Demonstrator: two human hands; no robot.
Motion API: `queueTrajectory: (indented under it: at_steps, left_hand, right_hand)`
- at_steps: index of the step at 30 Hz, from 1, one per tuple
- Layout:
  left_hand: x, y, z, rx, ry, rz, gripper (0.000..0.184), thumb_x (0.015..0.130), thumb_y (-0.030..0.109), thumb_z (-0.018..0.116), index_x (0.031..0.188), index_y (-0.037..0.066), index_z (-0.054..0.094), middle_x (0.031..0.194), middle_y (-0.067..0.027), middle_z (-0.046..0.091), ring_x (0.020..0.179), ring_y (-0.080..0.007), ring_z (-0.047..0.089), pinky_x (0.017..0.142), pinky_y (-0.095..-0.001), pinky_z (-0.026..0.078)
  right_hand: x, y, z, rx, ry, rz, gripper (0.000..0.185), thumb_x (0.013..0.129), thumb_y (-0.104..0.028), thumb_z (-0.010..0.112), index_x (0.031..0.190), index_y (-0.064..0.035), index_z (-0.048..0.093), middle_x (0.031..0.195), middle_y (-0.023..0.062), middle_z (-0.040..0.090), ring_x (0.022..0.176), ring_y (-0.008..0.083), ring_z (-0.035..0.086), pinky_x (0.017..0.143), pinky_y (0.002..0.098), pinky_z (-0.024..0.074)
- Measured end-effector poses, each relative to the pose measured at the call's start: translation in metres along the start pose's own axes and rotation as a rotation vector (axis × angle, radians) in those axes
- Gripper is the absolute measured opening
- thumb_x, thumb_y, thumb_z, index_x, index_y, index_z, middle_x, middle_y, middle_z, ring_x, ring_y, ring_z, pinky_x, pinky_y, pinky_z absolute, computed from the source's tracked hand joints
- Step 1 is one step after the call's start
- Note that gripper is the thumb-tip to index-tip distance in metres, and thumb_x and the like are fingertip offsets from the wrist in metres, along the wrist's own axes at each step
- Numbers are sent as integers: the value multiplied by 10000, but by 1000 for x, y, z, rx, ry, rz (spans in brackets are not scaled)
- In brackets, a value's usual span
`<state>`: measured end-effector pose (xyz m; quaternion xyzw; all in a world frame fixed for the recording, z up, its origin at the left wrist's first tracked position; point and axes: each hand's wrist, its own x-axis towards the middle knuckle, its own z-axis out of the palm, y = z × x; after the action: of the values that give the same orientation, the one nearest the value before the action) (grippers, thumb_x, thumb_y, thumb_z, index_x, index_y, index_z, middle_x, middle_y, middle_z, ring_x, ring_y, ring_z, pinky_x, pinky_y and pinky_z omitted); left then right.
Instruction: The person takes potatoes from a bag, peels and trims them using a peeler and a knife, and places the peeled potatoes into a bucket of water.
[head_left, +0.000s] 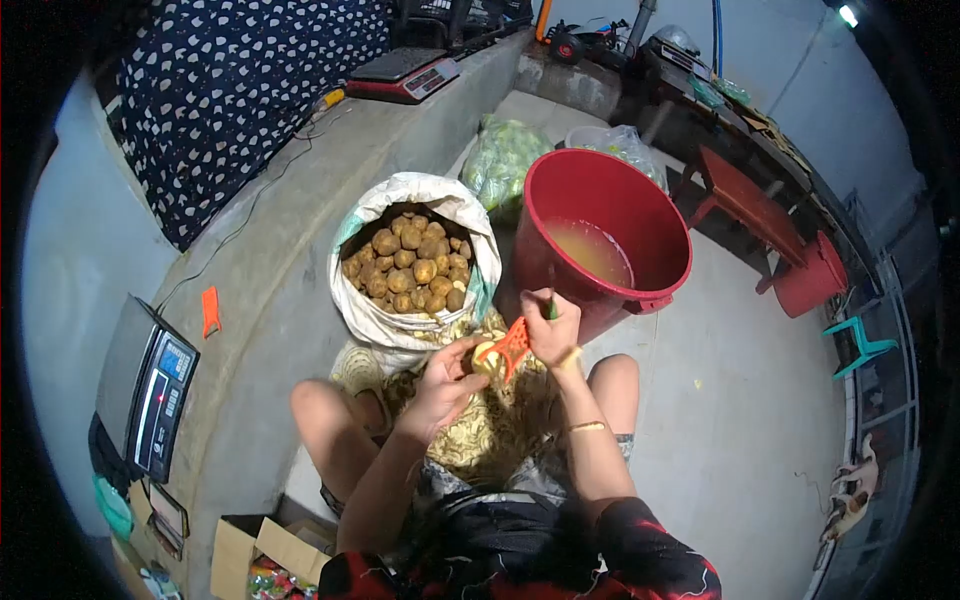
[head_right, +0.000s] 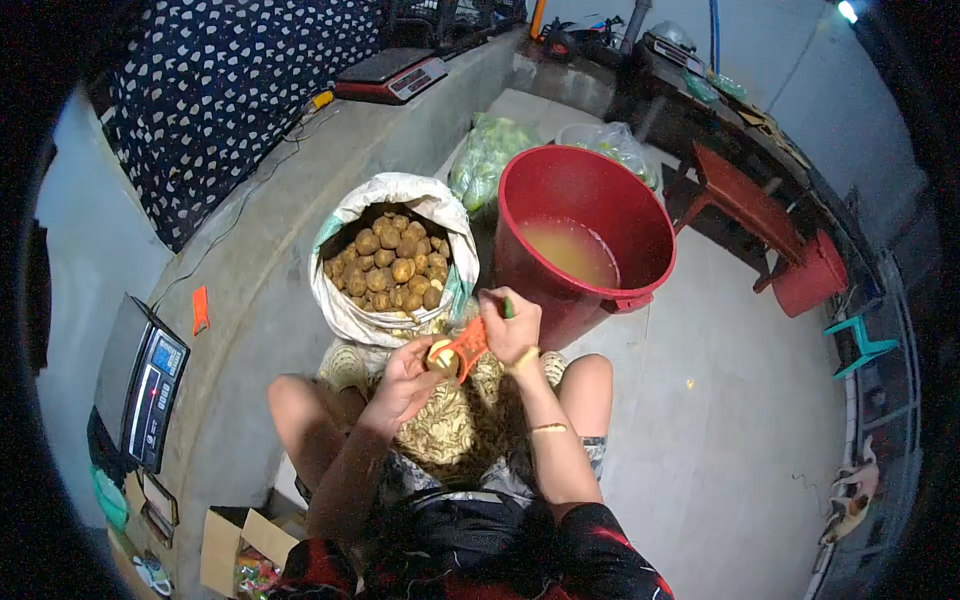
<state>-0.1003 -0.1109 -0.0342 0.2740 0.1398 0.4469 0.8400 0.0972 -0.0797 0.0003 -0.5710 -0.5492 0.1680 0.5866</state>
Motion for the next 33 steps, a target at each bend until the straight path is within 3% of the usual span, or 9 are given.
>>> queueTrajectory:
  at_steps: [2,6,8,13,18,21,25,29,33]
  left_hand:
    - [1,0,4,263,2,42,529,825,-69,646,1312,-72,440,1247,-142,558,1155,-225,561,1006,-351,452]
    - [1,7,11,-37,-11,-12,536,816,-118,636,1315,-61,447,1195,-114,587,1067,-167,596,922,-287,492]
    - [2,2,8,-9,-6,5,536,816,-108,645,1313,-61,449,1195,-116,587,1067,-173,595,932,-289,491]
    - [7,0,1,98,-24,36,537,822,-68,656,1316,-46,445,1251,-117,554,1118,-195,573,982,-322,463]
    - [3,-7,2,129,25,84,536,818,-91,653,1313,-51,453,1211,-91,573,1063,-149,591,939,-281,481]
    - [2,5,8,79,15,26,541,803,-112,654,1304,-54,459,1196,-92,575,1064,-156,592,942,-284,483]
    - [5,1,6,82,23,76,526,807,-105,658,1294,-68,462,1163,-92,595,1058,-160,595,936,-280,489]
    - [2,6,4,105,4,31,529,816,-95,658,1304,-67,456,1156,-98,598,1051,-159,599,921,-278,499]
    - [3,4,4,114,-2,55,534,808,-100,665,1300,-71,457,1169,-98,594,1051,-155,600,922,-278,499]
  right_hand:
    - [1,10,0,-40,11,-17,250,870,-204,644,787,32,638,631,165,598,580,118,558,561,327,451]
    - [11,35,-5,-246,14,219,221,842,-199,665,845,21,658,668,179,621,594,162,619,595,312,484]
    - [0,1,4,-47,55,-95,251,853,-212,652,786,28,629,615,170,576,536,161,543,540,337,438]
    - [14,38,-6,-215,49,186,226,868,-203,629,830,18,663,624,142,591,561,108,522,555,288,444]
    - [3,21,0,-27,22,-54,224,880,-185,649,793,21,658,588,94,550,562,86,498,546,281,429]
    - [17,57,-11,-203,74,244,185,851,-160,653,815,20,670,643,142,624,611,138,629,578,319,468]
    - [0,9,2,-47,-1,-68,234,850,-205,664,817,26,667,656,190,613,556,158,574,563,333,454]
    - [15,49,-4,-197,92,159,231,843,-204,673,835,27,673,667,177,628,596,142,605,585,317,470]
    - [0,11,8,28,9,-29,183,837,-156,662,847,26,672,671,177,630,591,160,615,575,337,466]
